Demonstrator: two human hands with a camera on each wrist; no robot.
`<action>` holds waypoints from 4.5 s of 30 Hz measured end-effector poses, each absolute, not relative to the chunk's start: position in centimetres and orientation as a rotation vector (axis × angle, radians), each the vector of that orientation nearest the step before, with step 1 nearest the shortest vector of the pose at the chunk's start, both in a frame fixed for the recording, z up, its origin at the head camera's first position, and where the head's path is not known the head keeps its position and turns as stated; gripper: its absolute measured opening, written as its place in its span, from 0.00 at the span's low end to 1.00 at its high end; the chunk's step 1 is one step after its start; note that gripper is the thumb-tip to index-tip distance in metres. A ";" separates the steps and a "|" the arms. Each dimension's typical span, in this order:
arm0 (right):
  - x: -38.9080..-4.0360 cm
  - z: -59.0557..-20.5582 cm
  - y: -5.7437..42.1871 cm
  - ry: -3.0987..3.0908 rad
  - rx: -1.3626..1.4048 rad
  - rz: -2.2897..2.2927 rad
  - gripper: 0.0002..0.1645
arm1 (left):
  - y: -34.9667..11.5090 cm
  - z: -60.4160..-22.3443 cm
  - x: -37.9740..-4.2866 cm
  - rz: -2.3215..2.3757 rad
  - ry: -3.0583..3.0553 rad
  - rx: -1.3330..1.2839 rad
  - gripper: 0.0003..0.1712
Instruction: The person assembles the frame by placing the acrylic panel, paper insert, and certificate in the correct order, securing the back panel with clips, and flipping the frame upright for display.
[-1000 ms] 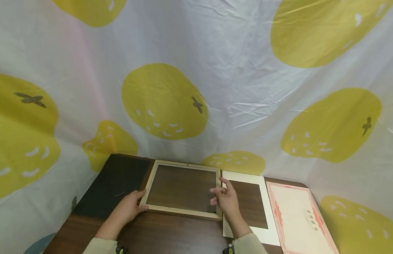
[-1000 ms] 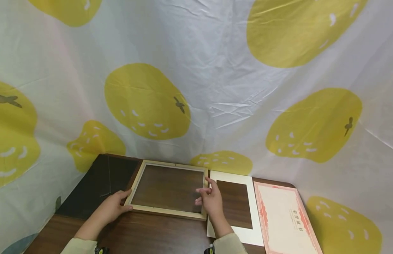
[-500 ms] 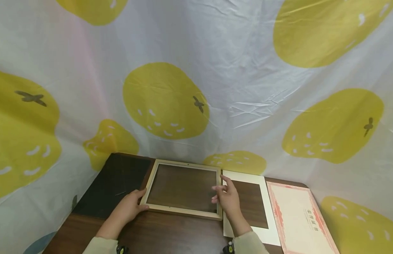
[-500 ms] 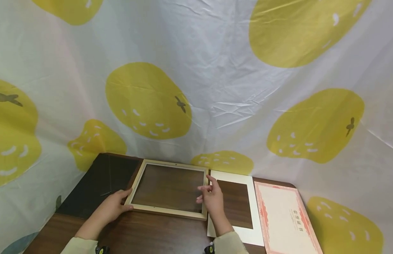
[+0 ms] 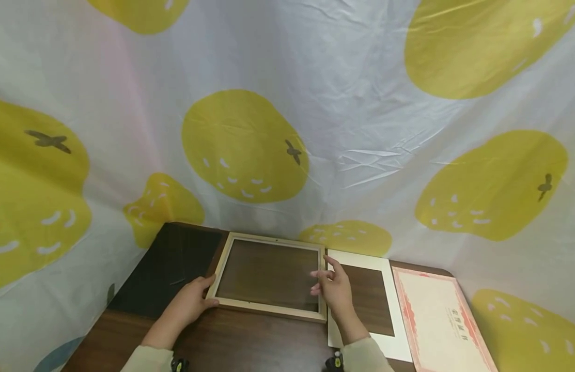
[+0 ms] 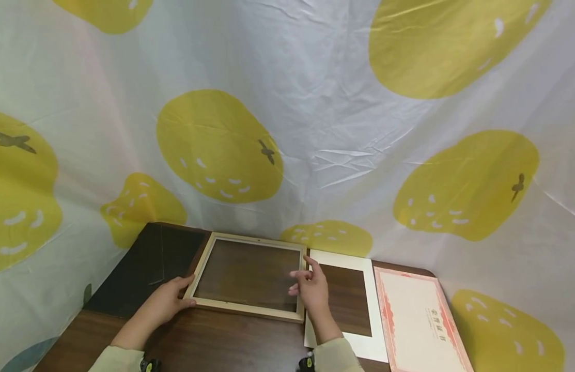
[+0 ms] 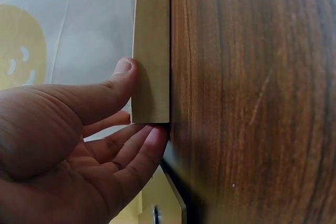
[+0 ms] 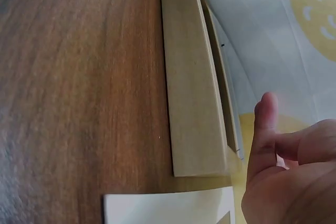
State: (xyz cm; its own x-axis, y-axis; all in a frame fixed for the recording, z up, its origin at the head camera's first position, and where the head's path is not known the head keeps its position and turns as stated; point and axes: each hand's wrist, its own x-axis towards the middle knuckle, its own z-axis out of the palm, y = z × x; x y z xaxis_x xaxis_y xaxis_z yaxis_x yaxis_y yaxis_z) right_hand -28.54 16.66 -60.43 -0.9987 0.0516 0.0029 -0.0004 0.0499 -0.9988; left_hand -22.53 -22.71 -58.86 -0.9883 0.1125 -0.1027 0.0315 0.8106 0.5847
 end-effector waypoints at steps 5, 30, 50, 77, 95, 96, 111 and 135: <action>-28.6 -60.4 16.6 -2.199 -0.063 2.155 0.37 | -22.8 -59.0 -22.6 0.925 2.859 0.122 0.45; -28.7 -61.4 16.4 -2.250 -0.045 2.155 0.38 | -22.7 -58.8 -22.7 0.944 2.862 0.111 0.46; -28.8 -60.2 16.7 -2.499 -0.027 1.994 0.36 | -22.3 -58.7 -22.3 0.963 2.885 0.135 0.44; -29.9 -61.9 17.6 -2.802 0.214 1.068 0.35 | -22.8 -58.5 -22.5 0.894 2.917 0.146 0.46; -30.0 -61.6 17.6 -2.938 0.192 0.851 0.36 | -22.9 -58.1 -22.6 0.869 2.910 0.144 0.46; -30.0 -61.6 17.6 -2.940 0.193 0.842 0.37 | -22.9 -58.1 -22.6 0.868 2.911 0.142 0.46; -28.9 -59.4 19.3 -2.971 0.322 1.363 0.26 | -22.8 -58.3 -22.5 0.869 2.913 0.138 0.45; -28.1 -59.3 19.5 -2.980 0.477 1.168 0.29 | -23.0 -58.1 -22.8 0.837 2.923 0.161 0.45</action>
